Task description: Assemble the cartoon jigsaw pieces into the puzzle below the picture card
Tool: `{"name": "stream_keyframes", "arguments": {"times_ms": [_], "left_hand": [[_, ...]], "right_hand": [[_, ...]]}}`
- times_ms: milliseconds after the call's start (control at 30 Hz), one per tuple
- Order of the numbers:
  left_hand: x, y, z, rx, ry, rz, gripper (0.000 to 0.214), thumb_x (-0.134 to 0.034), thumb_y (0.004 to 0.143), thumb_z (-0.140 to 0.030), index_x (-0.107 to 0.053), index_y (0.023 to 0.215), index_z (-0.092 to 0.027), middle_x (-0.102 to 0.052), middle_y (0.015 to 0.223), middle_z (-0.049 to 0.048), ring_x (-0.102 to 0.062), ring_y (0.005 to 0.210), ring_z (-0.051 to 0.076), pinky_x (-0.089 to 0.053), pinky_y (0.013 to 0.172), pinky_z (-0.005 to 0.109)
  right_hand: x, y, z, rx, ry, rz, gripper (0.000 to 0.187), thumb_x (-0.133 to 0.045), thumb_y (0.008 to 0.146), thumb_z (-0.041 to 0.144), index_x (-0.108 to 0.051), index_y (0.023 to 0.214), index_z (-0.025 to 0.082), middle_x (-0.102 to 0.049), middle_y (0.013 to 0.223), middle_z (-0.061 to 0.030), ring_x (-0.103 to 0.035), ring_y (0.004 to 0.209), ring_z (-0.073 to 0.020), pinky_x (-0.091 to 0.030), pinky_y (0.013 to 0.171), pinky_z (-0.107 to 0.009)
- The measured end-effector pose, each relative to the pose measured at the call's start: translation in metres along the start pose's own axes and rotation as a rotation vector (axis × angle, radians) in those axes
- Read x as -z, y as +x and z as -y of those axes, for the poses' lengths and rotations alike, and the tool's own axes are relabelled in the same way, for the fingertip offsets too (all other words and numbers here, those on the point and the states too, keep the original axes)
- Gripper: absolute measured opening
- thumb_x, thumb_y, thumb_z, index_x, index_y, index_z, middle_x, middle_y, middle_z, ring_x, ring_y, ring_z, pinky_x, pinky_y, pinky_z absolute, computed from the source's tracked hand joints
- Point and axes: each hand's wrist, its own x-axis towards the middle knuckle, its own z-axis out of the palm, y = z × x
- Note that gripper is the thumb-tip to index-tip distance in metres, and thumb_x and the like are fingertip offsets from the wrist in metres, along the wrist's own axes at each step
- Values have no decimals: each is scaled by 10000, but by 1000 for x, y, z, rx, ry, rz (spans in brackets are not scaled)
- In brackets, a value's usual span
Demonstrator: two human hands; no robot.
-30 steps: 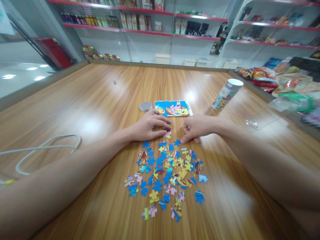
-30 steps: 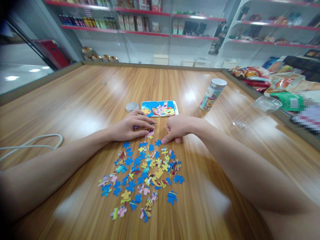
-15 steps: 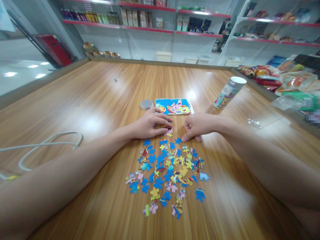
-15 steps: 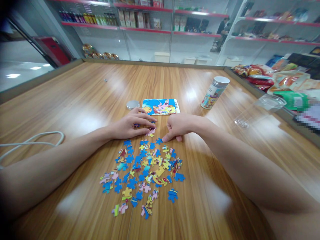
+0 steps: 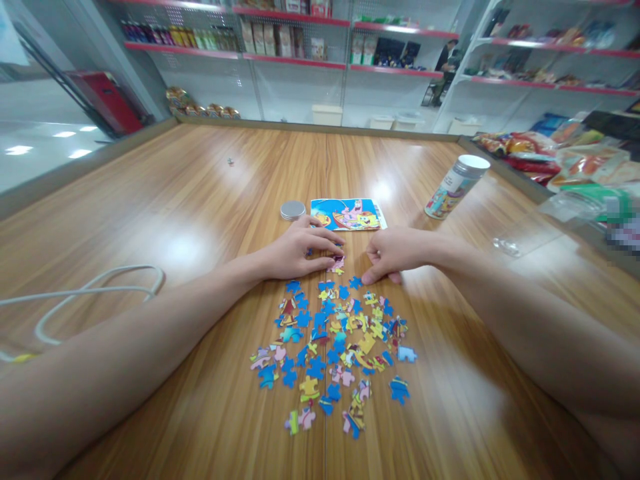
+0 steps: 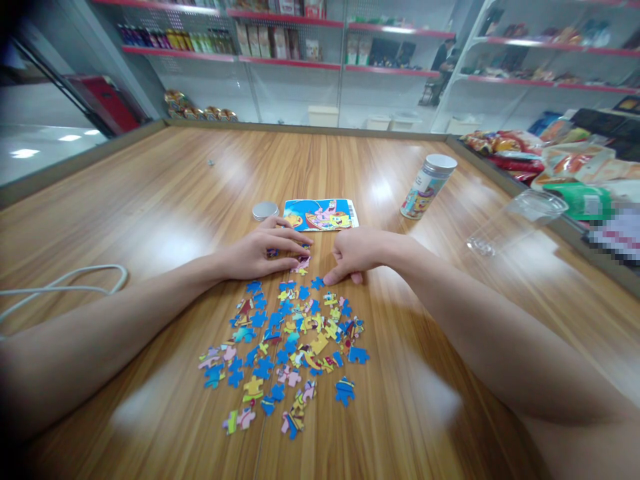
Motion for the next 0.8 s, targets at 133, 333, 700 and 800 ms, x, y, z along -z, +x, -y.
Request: {"name": "stream_keyframes", "arguments": {"times_ms": [133,333,700,800], "left_hand": [[0,0,0,-5,-8,-4,246,-649,947,-394,-755,1145,-293,-719,1260,7,-517,1207,237,-331,1117,434],[0,1,-1,-2,-17,3,249,-652,944,-399,-757,1139,-284,-715,1267,9,-533,1198,238,-335,1116,433],[0,1,-1,6,-19,1,249,-656,939,-395,-759,1140,-289,-714,1271,11,-524,1205,248,-339,1109,447],[0,1,-1,2,-18,-3,252,-653,941,-396,-755,1149,-296,-715,1270,8,-519,1199,247,-337,1110,454]], "right_hand": [[0,-16,11,122,-168,-84,465,-703,808,607,-641,662,170,-640,622,-24,-529,569,-150,-308,556,-284],[-18,-73,77,550,-199,11,213,-758,848,393,-723,883,186,-674,705,-8,-544,583,-145,-270,519,-280],[-37,-66,96,727,-261,112,114,-674,860,245,-733,840,149,-700,730,-32,-406,525,-109,-246,489,-277],[-21,-60,80,738,-105,65,120,-628,855,215,-711,784,165,-650,669,17,-402,534,-88,-278,526,-258]]}}
